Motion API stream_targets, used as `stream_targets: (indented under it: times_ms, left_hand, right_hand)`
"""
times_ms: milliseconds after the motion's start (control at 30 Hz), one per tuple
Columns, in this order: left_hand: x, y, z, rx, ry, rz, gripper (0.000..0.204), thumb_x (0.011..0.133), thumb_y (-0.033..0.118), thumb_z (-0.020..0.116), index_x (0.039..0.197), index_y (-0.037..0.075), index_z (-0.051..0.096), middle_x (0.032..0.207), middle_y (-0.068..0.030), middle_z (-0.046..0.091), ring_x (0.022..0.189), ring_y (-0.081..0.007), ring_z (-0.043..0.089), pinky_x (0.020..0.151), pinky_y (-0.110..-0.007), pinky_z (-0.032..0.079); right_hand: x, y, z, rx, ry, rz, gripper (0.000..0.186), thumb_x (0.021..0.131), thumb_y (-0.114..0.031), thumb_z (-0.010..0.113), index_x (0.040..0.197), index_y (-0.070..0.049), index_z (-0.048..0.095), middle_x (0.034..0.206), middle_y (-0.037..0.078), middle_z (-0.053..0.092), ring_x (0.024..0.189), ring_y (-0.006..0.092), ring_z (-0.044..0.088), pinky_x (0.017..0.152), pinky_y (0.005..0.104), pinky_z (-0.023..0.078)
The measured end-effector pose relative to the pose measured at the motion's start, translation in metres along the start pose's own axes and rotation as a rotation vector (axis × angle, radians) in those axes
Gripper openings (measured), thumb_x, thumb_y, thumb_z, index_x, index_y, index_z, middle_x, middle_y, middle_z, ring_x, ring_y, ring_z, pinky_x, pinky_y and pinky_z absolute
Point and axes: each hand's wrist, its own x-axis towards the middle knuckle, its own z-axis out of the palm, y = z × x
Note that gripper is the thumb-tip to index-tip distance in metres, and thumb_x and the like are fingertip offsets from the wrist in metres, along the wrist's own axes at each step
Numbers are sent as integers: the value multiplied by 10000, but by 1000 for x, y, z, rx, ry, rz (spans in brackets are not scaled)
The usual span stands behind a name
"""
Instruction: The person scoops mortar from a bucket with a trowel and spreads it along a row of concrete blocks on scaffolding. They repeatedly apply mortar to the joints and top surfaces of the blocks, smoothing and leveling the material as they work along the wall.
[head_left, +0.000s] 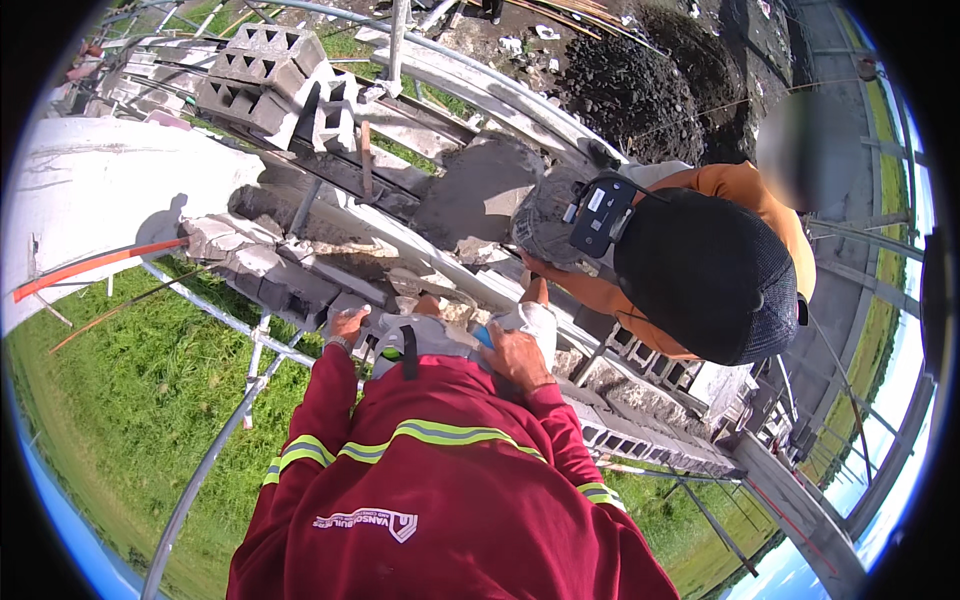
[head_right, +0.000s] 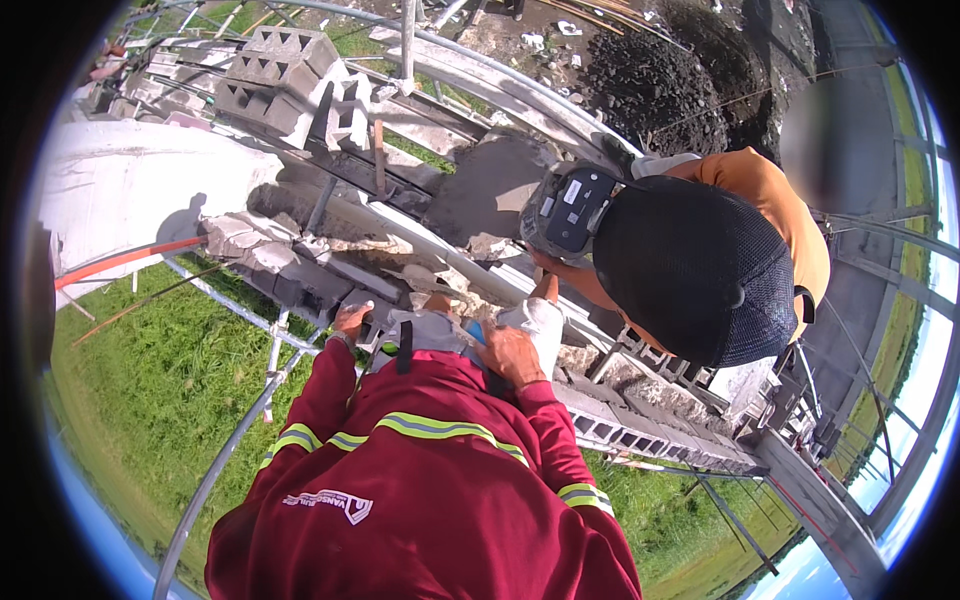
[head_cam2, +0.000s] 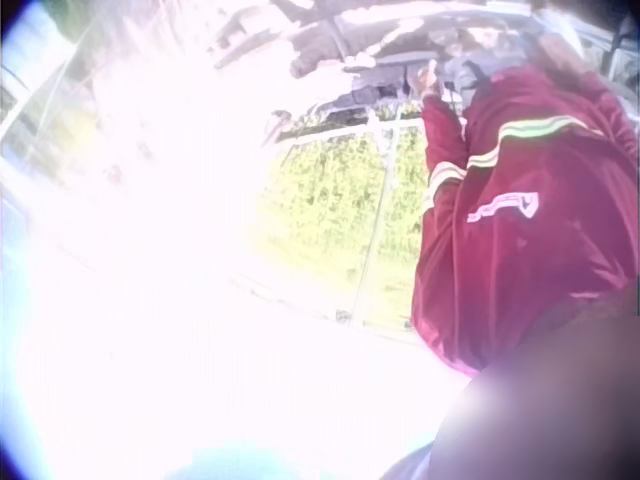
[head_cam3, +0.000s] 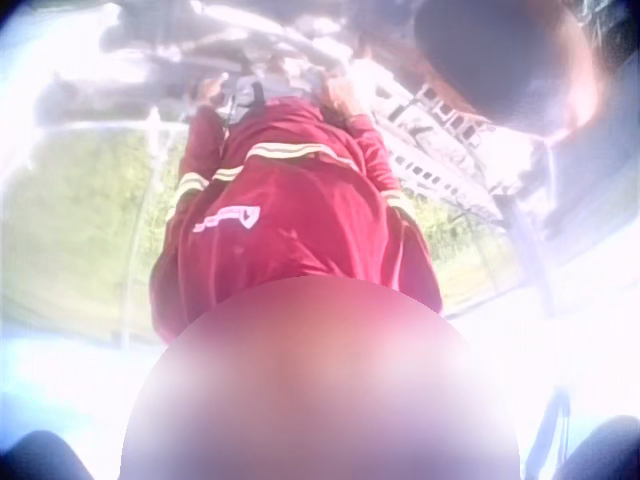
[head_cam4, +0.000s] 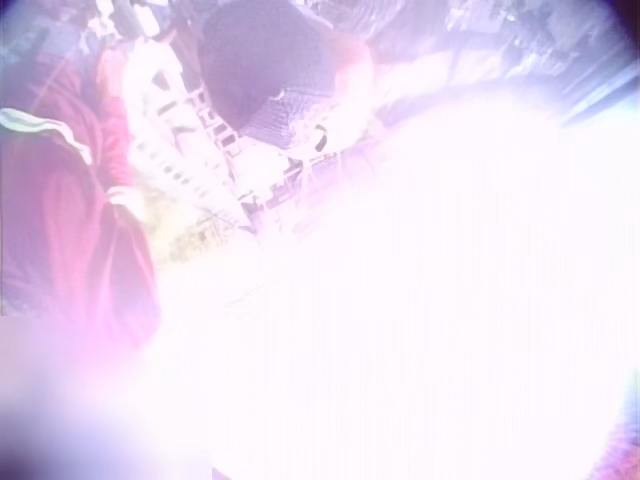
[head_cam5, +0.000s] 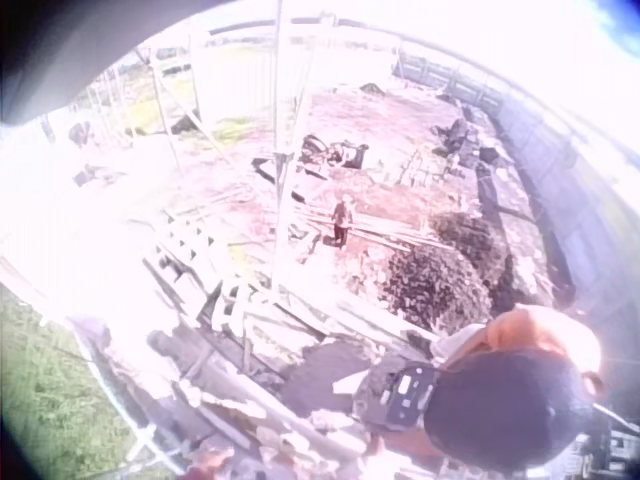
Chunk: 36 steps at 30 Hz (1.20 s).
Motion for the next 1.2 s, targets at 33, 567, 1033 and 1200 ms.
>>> stream_targets:
  times_ms: [33,567,1033,1200]
  left_hand:
    - [-5,-5,2,287,-53,113,249,1027,348,640,1166,177,755,967,-88,786,916,-242,751,799,-418,546]
    - [-10,26,-12,-556,96,-231,501,961,487,756,945,-13,774,888,-100,774,875,-208,707,832,-363,518]
    - [32,18,-2,-188,-61,-223,470,1078,558,534,1157,157,765,1116,-105,796,1020,-332,734,912,-473,544]
    - [27,32,-4,-422,31,-218,309,1003,340,729,875,59,749,832,-75,736,812,-200,667,775,-389,490]
  right_hand:
    - [1,-1,1,-4,-1,-12,425,946,-383,678,1198,-43,643,871,246,757,875,426,755,808,534,594]
    - [16,-2,2,-46,8,-57,443,935,-372,693,1199,-18,670,870,235,756,889,407,756,816,523,594]
    - [18,4,-12,37,0,60,575,923,-418,727,1338,-29,640,948,285,751,923,459,740,858,541,574]
    - [21,4,-17,20,4,14,552,934,-399,717,1331,-22,646,936,277,751,917,451,741,844,538,575]
